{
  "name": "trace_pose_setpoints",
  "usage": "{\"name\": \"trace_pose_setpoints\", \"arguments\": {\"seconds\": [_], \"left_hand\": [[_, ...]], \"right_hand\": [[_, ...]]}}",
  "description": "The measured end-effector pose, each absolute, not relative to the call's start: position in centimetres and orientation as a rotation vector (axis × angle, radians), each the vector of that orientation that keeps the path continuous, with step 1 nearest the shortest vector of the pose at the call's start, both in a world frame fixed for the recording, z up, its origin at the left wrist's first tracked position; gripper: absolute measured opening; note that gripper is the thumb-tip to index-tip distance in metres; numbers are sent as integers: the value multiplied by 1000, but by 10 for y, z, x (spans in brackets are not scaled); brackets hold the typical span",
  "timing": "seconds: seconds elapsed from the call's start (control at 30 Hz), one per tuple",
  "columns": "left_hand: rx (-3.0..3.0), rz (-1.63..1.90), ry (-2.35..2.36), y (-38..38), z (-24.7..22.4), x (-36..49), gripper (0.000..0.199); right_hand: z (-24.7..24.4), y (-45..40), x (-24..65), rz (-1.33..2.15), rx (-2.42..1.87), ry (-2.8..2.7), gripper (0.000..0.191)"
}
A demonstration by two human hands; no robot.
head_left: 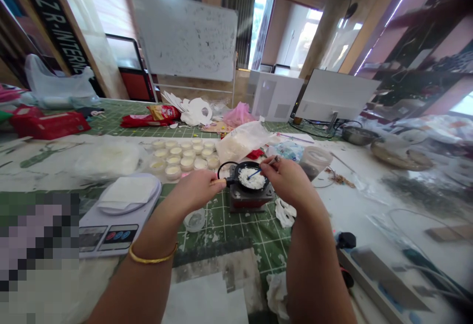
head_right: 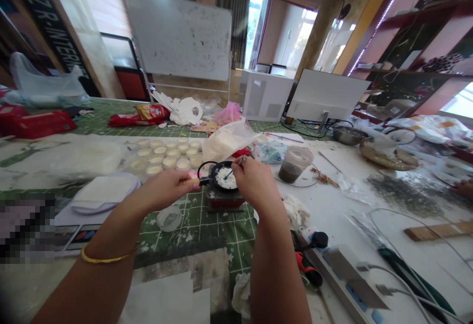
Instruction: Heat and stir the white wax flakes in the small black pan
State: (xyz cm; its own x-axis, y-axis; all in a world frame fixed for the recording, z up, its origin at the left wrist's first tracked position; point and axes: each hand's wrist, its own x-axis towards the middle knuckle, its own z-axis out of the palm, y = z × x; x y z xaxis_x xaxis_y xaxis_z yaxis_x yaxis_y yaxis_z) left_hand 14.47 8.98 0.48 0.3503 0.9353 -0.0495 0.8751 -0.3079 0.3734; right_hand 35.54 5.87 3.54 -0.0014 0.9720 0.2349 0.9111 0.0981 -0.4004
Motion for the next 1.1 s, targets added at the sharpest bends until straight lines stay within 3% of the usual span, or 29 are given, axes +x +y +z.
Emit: {"name": "trace_pose_setpoints", "arguments": {"seconds": [0.17,0.33,0.57,0.87,1.1], "left_hand": [[2299,221,1659,88,6,146,40],[2296,216,1696,85,6,148,39],[2322,226,1623,85,6,146,39],[2311,208,1604,83,9,147,39],[2289,211,1595,83,9,145,39]], "right_hand": [[39,55,357,76,-1981,-1895,30],[37,53,353,164,-1830,-2000,27],[31,64,364,78,-1891,-1756,29],[37,51,360,134,-1945,-1914,35],[39,50,355,143,-1886,-1989,28]]}}
